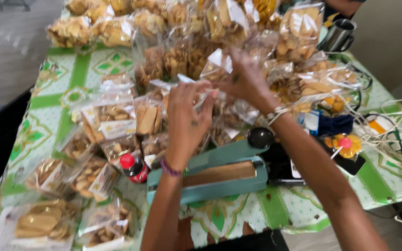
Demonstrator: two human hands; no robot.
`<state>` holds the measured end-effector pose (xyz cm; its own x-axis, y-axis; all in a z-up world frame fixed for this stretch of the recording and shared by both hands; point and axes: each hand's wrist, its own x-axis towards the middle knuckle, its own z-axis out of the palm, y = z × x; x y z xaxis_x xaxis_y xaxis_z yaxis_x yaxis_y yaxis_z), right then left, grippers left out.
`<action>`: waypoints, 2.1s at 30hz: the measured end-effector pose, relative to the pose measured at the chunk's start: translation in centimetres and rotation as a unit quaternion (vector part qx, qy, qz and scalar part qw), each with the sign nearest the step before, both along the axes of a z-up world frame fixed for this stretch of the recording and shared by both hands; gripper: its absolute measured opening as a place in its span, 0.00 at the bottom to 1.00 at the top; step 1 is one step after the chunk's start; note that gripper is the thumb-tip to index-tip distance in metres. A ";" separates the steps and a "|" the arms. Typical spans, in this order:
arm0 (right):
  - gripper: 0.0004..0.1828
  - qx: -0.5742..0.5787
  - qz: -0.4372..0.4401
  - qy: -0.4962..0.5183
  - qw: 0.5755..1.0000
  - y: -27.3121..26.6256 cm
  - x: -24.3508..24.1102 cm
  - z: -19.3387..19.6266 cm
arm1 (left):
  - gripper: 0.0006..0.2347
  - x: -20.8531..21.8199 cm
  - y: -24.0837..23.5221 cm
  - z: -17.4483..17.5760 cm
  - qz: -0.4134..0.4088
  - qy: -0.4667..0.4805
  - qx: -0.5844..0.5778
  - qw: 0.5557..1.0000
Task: The person places coconut cookies into clear plastic bags, folds the tops, and seals them using a handheld heat sealer. They then place a label on each sealed bag and set it aside on the table among other packaged cookies.
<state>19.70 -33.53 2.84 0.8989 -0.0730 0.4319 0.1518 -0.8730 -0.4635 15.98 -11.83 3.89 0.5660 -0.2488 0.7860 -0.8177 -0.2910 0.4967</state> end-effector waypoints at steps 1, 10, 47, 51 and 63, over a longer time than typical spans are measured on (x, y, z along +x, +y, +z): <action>0.43 -0.031 -0.009 0.005 0.999 -0.5 1.2 -1.2 | 0.08 2.5 -1.0 0.2 0.012 0.007 0.045 0.999; 0.18 0.240 0.003 0.089 0.967 -7.6 4.8 -4.8 | 0.36 15.4 -11.3 -4.7 -0.019 0.056 0.468 0.882; 0.69 0.480 0.201 -0.062 0.852 11.3 -25.8 -4.1 | 0.52 -15.4 5.2 -9.1 -0.340 0.296 -0.251 0.857; 0.67 0.491 0.177 -0.010 0.853 12.6 -25.4 -10.3 | 0.54 -17.2 6.3 -14.1 -0.229 0.365 -0.199 0.880; 0.18 0.636 0.102 -0.069 0.762 11.4 -23.6 -18.3 | 0.19 -15.5 5.3 -21.9 -0.220 0.420 -0.351 0.807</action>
<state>-3.86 -22.14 -15.50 0.8999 -0.3760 0.2211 0.3490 0.3168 -0.8820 0.43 -6.53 -18.05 0.9507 -0.2322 0.2057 -0.0537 0.5299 0.8464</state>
